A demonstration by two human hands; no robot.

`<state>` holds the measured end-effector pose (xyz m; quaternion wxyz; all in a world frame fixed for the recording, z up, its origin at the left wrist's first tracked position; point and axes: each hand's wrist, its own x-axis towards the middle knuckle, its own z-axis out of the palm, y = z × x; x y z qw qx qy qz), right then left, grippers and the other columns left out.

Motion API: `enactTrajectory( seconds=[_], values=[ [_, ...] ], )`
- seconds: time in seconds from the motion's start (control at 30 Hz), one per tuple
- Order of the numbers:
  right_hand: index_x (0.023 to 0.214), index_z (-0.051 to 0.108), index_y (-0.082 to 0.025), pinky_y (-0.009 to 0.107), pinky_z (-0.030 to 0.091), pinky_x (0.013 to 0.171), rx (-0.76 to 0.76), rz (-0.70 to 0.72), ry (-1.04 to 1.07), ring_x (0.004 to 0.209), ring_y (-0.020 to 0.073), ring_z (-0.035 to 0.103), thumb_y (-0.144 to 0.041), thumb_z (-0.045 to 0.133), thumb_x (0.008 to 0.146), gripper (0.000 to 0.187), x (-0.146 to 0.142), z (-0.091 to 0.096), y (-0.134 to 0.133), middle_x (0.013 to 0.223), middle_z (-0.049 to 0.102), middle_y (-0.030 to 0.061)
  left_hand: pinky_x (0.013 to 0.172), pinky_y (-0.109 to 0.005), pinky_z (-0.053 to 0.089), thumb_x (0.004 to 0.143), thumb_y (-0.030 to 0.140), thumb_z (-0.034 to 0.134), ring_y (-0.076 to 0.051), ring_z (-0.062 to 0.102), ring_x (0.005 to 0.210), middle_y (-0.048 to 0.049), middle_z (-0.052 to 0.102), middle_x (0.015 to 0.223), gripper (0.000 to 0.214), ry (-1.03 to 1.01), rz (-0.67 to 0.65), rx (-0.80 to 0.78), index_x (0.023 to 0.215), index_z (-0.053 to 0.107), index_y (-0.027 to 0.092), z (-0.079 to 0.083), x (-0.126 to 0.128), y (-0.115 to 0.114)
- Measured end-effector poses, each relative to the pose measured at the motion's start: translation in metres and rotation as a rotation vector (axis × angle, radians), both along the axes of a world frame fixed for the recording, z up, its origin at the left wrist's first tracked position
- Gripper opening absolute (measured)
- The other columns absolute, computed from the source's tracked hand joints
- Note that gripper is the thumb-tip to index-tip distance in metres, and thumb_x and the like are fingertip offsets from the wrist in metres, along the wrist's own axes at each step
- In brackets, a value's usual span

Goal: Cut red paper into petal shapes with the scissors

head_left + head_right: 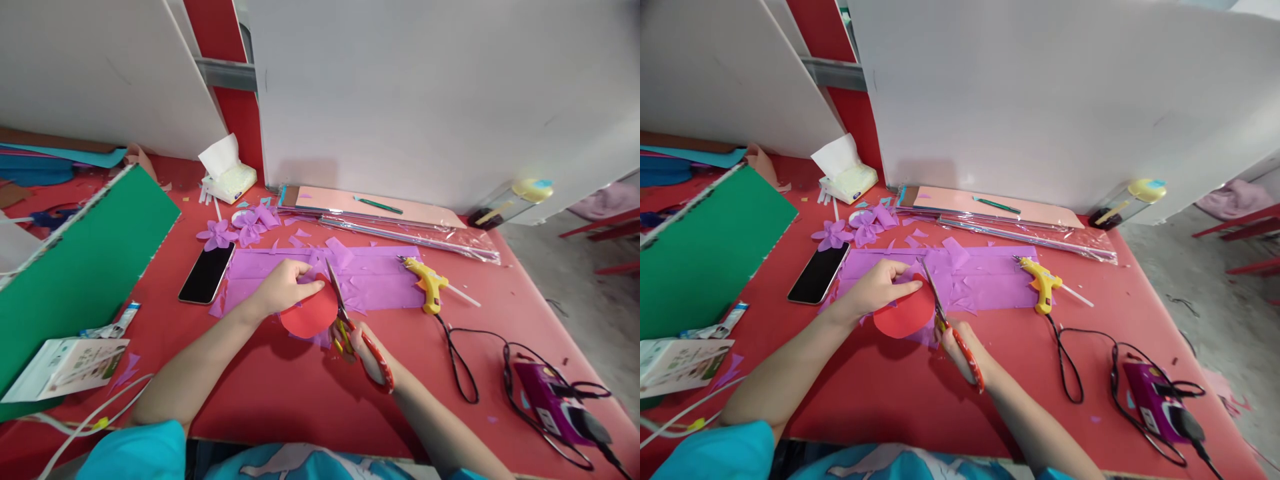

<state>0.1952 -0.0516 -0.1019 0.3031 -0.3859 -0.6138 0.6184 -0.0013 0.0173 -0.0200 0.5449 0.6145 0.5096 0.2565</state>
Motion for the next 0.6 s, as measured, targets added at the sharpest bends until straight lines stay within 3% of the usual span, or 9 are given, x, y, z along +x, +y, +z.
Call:
enactTrajectory(
  seconds=[0.23,0.6],
  values=[
    [0.063,0.031,-0.021,0.026,0.021,0.045,-0.037,0.025,-0.063,0.048,0.0096,0.023,-0.071,0.023,0.084,0.055,0.003,0.002,0.000,0.057,0.031,-0.0037,0.041,-0.019,0.033,0.074,0.032,0.056,-0.009,0.045,0.047,0.0024,0.049,0.055,0.020,-0.015,-0.048,-0.020,0.068,0.058,0.013,-0.003,-0.003,0.001],
    [0.060,0.031,-0.021,0.026,0.024,0.047,0.063,0.042,-0.210,0.047,0.0096,0.027,-0.067,0.018,0.087,0.056,0.006,0.014,0.003,0.052,0.034,-0.0040,0.037,-0.016,0.032,0.074,0.031,0.055,-0.008,0.042,0.047,0.0025,0.047,0.056,0.019,0.046,-0.062,-0.053,0.070,0.059,0.013,0.005,-0.004,0.001]
  ],
)
